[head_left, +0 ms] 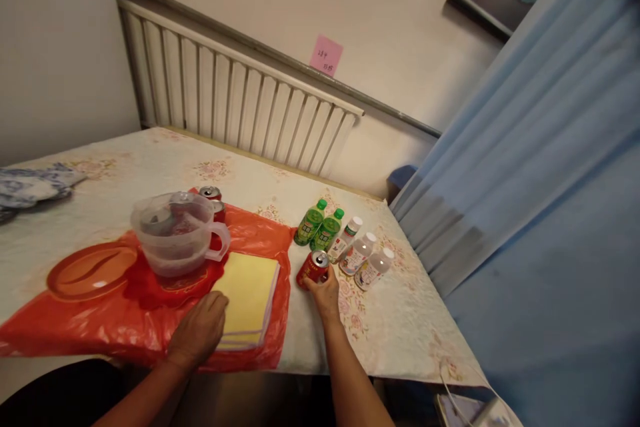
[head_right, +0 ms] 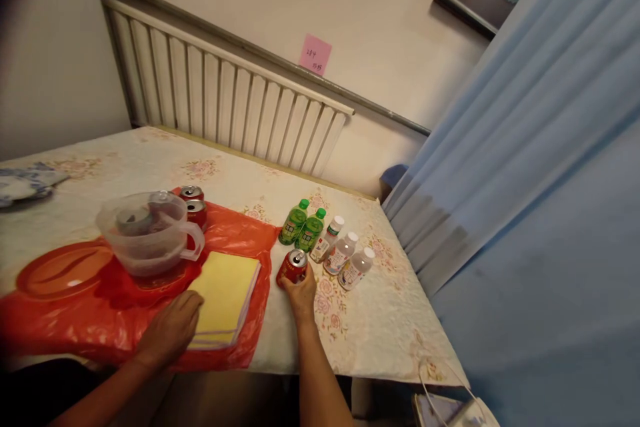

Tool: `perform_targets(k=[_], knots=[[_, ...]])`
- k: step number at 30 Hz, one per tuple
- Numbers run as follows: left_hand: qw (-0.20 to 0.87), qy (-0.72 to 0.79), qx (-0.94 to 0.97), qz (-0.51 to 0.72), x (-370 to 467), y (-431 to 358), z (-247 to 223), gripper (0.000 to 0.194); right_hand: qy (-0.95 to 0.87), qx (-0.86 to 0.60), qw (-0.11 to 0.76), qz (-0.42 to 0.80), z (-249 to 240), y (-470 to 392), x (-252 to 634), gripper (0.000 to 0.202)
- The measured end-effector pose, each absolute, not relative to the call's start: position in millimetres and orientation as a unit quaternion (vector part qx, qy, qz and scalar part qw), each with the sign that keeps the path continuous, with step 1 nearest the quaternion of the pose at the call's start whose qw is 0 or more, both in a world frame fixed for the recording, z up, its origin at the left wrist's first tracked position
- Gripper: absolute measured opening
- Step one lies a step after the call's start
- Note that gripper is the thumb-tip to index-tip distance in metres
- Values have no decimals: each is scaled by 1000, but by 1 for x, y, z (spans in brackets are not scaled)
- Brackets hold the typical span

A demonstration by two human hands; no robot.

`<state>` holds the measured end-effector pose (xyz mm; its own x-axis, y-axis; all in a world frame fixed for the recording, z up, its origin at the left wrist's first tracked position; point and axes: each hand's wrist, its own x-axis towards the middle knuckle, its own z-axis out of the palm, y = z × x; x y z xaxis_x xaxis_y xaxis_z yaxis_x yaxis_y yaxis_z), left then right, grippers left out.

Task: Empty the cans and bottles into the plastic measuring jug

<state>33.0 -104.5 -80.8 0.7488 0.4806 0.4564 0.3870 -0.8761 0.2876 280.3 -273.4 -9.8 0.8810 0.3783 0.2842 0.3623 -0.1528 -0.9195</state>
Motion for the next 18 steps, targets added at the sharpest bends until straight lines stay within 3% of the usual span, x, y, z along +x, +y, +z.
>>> perform_targets(k=[18], knots=[[65,244,938,238,32,-106,-84,25,-280,-737,615,-7,-59,-204,333,70]])
